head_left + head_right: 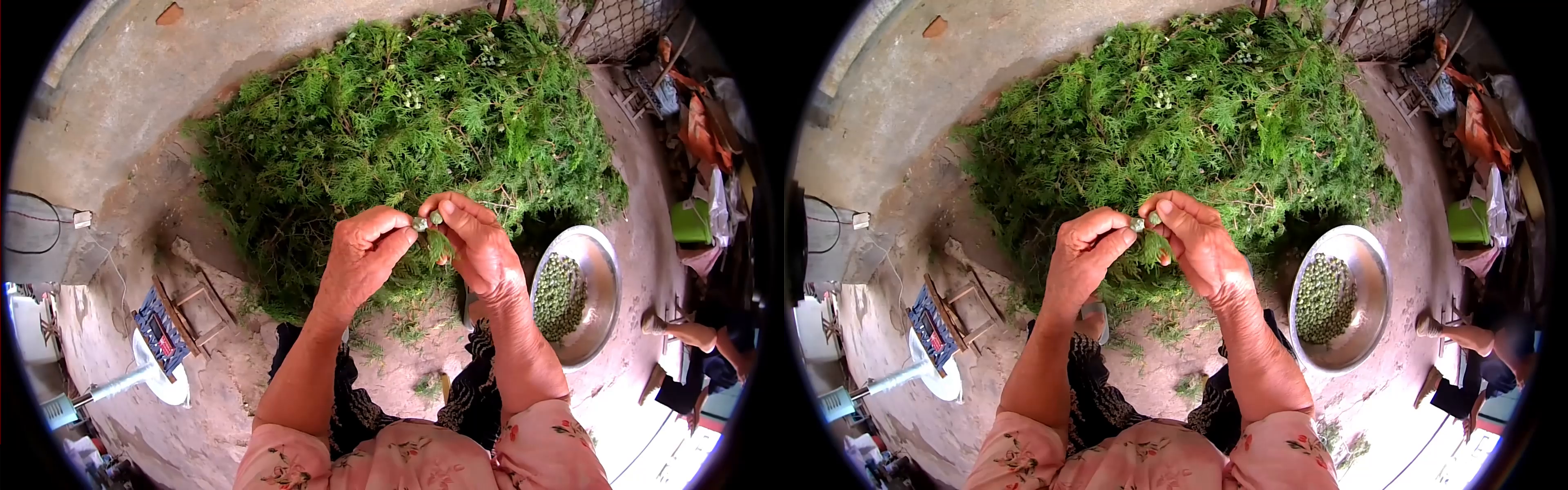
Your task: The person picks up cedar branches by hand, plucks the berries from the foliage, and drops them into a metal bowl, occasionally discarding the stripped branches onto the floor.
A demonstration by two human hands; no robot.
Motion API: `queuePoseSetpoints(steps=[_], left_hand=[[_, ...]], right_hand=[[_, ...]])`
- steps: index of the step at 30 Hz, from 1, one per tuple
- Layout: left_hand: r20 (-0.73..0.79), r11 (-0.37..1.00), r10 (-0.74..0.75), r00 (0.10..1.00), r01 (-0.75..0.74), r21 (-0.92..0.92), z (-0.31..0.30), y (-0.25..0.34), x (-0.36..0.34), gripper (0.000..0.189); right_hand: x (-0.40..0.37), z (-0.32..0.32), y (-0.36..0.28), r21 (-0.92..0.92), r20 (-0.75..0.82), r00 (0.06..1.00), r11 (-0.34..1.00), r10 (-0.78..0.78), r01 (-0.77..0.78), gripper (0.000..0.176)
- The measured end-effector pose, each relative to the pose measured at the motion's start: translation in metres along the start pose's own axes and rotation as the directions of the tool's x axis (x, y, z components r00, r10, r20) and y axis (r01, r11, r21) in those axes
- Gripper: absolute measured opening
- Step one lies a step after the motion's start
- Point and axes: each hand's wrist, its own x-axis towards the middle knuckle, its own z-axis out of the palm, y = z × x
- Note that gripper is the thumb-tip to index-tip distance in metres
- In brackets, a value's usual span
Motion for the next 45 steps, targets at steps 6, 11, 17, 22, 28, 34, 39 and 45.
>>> queuePoseSetpoints(steps=[6, 11, 17, 22, 28, 34, 39, 45], left_hand=[[-0.043, 0.982, 0.095, 0.994, -0.087, 0.167, 0.006, -0.006, -0.001, 0.005], [-0.002, 0.974, 0.142, 0.99, -0.14, 0.177, 0.004, -0.004, -0.002, 0.004], [-0.006, 1.0, -0.025, 1.0, 0.025, -0.009, 0.01, 0.002, -0.003, 0.004], [-0.058, 0.928, -0.284, 0.957, 0.259, -0.268, 0.004, 0.005, -0.001, 0.007], [-0.104, 0.907, -0.335, 0.936, 0.291, -0.304, 0.002, -0.001, 0.0, 0.012], [-0.113, 0.942, -0.315, 0.942, 0.296, -0.157, 0.003, 0.003, 0.002, 0.015], [-0.102, 0.96, -0.274, 0.956, 0.267, -0.08, 0.007, 0.0, -0.003, 0.012], [-0.035, 0.893, -0.428, 0.903, 0.417, -0.169, 0.001, 0.019, -0.005, 0.01]], right_hand=[[0.003, -0.008, 0.01, -0.207, 0.103, 0.979, 0.959, -0.176, 0.194, 0.029], [0.002, -0.007, 0.005, -0.234, 0.132, 0.982, 0.958, -0.139, 0.167, 0.023], [0.007, -0.017, 0.01, 0.055, 0.085, 0.996, 0.998, -0.028, 0.024, 0.022], [0.009, -0.017, 0.007, 0.376, 0.057, 0.998, 0.926, -0.019, -0.004, 0.016], [0.005, -0.007, 0.01, 0.274, 0.13, 0.991, 0.962, -0.027, -0.01, 0.023], [0.009, -0.007, 0.018, 0.013, 0.076, 0.985, 0.988, -0.154, 0.153, 0.02], [0.004, -0.003, 0.016, -0.25, -0.018, 0.978, 0.948, -0.206, 0.195, 0.016], [0.003, -0.017, 0.006, 0.033, 0.084, 0.996, 0.999, 0.034, -0.037, 0.02]])
